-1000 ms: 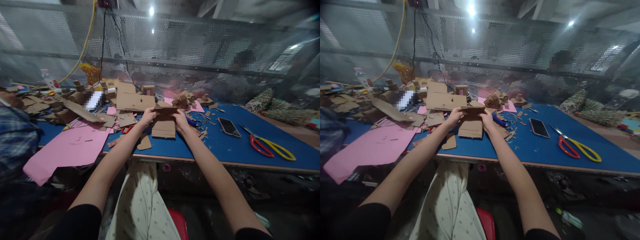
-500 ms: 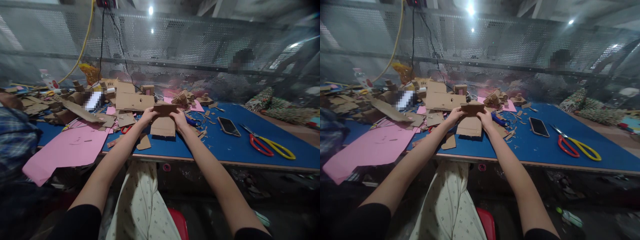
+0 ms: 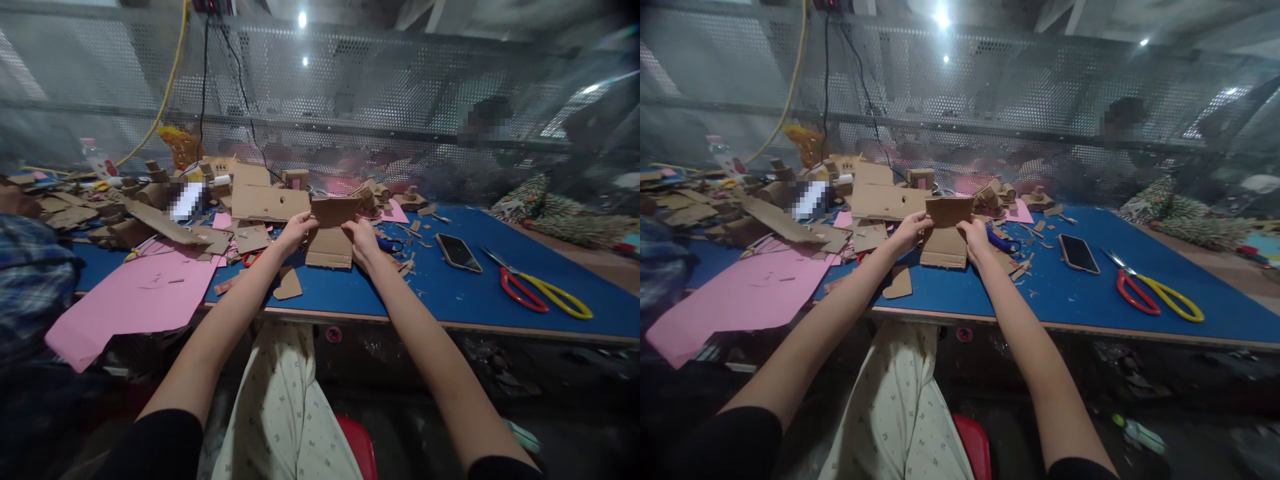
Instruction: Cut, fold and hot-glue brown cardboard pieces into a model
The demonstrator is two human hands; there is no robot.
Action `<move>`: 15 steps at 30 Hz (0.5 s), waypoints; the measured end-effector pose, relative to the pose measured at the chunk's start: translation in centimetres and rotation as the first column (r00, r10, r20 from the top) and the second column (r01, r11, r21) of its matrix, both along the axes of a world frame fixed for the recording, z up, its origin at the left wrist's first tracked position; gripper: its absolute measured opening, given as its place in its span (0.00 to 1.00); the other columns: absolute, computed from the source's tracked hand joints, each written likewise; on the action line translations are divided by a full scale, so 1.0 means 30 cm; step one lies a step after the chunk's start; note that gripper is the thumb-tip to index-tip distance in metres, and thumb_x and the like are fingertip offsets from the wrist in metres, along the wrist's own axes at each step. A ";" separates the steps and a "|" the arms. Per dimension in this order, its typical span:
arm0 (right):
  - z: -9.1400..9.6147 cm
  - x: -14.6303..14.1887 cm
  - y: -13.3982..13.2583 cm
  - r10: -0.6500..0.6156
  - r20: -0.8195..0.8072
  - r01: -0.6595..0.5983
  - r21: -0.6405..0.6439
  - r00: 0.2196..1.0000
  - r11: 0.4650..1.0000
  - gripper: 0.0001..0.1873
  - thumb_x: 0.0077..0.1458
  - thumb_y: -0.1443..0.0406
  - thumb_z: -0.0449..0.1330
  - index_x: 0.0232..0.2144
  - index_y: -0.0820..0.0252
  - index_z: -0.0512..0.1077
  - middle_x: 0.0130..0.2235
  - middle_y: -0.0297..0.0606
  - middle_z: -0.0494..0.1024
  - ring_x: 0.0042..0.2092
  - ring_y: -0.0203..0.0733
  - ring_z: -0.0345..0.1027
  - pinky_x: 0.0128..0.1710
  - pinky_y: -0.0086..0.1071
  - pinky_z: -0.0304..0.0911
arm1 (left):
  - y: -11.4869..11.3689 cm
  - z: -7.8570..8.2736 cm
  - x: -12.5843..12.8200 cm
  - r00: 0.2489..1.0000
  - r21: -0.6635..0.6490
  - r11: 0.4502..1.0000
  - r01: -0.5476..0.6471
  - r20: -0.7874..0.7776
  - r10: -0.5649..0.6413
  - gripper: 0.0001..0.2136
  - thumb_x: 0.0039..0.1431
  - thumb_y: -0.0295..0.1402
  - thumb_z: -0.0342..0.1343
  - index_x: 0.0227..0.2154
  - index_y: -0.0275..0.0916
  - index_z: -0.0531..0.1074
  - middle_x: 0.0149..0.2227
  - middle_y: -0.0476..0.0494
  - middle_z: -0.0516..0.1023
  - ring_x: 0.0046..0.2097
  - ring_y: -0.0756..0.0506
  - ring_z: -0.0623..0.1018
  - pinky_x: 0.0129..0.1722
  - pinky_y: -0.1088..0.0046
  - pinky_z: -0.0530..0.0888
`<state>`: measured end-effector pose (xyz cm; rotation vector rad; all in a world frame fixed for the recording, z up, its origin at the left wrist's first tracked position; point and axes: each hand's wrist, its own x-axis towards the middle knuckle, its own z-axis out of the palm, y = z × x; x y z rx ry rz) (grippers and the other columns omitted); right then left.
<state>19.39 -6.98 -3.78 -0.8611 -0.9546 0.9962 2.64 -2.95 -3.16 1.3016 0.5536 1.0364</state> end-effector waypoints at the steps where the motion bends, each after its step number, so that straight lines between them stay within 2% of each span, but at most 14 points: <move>1: 0.003 -0.001 -0.002 0.001 0.007 -0.001 -0.004 1.000 1.000 0.13 0.33 0.68 0.58 0.28 0.55 0.66 0.28 0.29 0.77 0.37 0.41 0.72 0.41 0.36 0.69 | -0.003 0.002 -0.001 1.000 0.001 1.000 0.002 -0.003 -0.002 0.16 0.42 0.30 0.62 0.38 0.35 0.75 0.35 0.45 0.81 0.33 0.49 0.78 0.31 0.77 0.70; 8: 0.009 -0.001 -0.005 0.005 0.000 -0.005 0.003 1.000 1.000 0.16 0.32 0.68 0.59 0.30 0.54 0.66 0.28 0.29 0.78 0.37 0.42 0.72 0.40 0.36 0.69 | -0.008 0.011 -0.013 1.000 0.007 1.000 0.021 -0.010 -0.021 0.19 0.40 0.30 0.65 0.40 0.36 0.75 0.37 0.45 0.81 0.37 0.48 0.79 0.34 0.76 0.70; 12: -0.001 -0.002 -0.005 -0.004 0.039 0.007 -0.078 0.999 0.997 0.12 0.35 0.65 0.60 0.28 0.56 0.67 0.26 0.32 0.77 0.36 0.44 0.73 0.40 0.39 0.68 | -0.009 0.011 -0.009 1.000 0.016 1.000 -0.001 -0.007 0.001 0.18 0.40 0.31 0.65 0.38 0.35 0.74 0.36 0.45 0.81 0.38 0.46 0.79 0.36 0.75 0.71; 15: -0.007 -0.006 -0.007 -0.009 0.094 0.014 -0.051 0.996 0.999 0.11 0.36 0.63 0.61 0.28 0.56 0.68 0.26 0.33 0.77 0.35 0.45 0.73 0.40 0.39 0.68 | -0.009 0.011 -0.003 0.999 0.045 0.999 -0.019 0.031 0.018 0.17 0.41 0.30 0.64 0.37 0.36 0.73 0.36 0.44 0.81 0.40 0.45 0.79 0.38 0.73 0.72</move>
